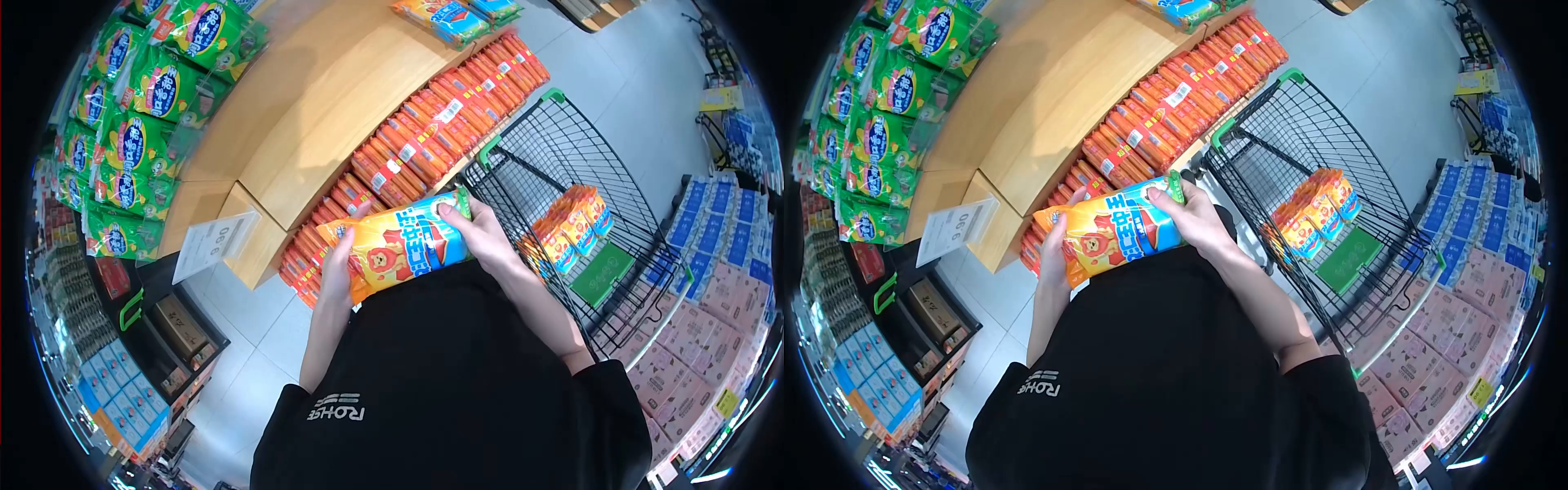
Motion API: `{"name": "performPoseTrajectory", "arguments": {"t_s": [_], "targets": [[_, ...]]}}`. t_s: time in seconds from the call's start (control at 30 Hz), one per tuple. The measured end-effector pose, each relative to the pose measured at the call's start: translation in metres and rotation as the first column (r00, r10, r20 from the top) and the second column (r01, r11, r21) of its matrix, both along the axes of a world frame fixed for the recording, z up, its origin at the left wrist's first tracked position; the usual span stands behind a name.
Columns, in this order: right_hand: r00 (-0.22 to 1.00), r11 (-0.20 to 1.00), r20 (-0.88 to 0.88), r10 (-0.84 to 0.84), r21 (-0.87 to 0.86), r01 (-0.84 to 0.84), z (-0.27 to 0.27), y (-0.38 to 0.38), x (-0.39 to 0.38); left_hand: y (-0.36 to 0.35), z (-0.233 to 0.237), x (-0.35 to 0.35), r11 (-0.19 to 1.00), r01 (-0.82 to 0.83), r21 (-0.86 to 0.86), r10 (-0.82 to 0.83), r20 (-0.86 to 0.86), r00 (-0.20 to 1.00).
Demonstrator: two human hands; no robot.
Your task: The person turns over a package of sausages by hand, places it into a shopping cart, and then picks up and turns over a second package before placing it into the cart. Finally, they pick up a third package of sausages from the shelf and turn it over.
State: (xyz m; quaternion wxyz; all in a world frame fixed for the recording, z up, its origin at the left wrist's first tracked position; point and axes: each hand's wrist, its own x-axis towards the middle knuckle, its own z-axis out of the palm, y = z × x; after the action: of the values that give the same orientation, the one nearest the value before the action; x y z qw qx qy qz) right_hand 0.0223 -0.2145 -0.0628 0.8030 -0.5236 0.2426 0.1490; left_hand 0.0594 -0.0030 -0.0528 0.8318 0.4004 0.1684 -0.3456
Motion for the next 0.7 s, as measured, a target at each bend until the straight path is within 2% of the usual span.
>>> {"name": "performPoseTrajectory", "arguments": {"t_s": [0.13, 0.23, 0.33, 0.57, 0.7], "targets": [[0.999, 0.998, 0.0, -0.041, -0.042, 0.041, -0.005, -0.006, -0.01, 0.002, -0.012, -0.004, 0.996, 0.032, 0.087, -0.028, -0.05, 0.998], [0.987, 0.984, -0.046, -0.153, -0.096, 0.148, -0.011, -0.009, -0.022, -0.01, -0.016, -0.009, 0.968, 0.078, 0.238, -0.049, -0.128, 0.991], [0.948, 0.943, -0.004, -0.317, -0.102, 0.315, -0.019, -0.009, -0.034, -0.032, -0.02, -0.008, 0.93, 0.163, 0.329, -0.158, -0.04, 0.987], [0.877, 0.883, -0.106, -0.468, -0.105, 0.458, -0.037, -0.02, -0.079, -0.058, -0.044, -0.019, 0.874, 0.367, 0.319, -0.373, -0.046, 0.927], [0.826, 0.838, -0.138, -0.546, -0.067, 0.542, -0.043, -0.024, -0.104, -0.073, -0.053, -0.017, 0.838, 0.496, 0.227, -0.509, -0.002, 0.861]]}}
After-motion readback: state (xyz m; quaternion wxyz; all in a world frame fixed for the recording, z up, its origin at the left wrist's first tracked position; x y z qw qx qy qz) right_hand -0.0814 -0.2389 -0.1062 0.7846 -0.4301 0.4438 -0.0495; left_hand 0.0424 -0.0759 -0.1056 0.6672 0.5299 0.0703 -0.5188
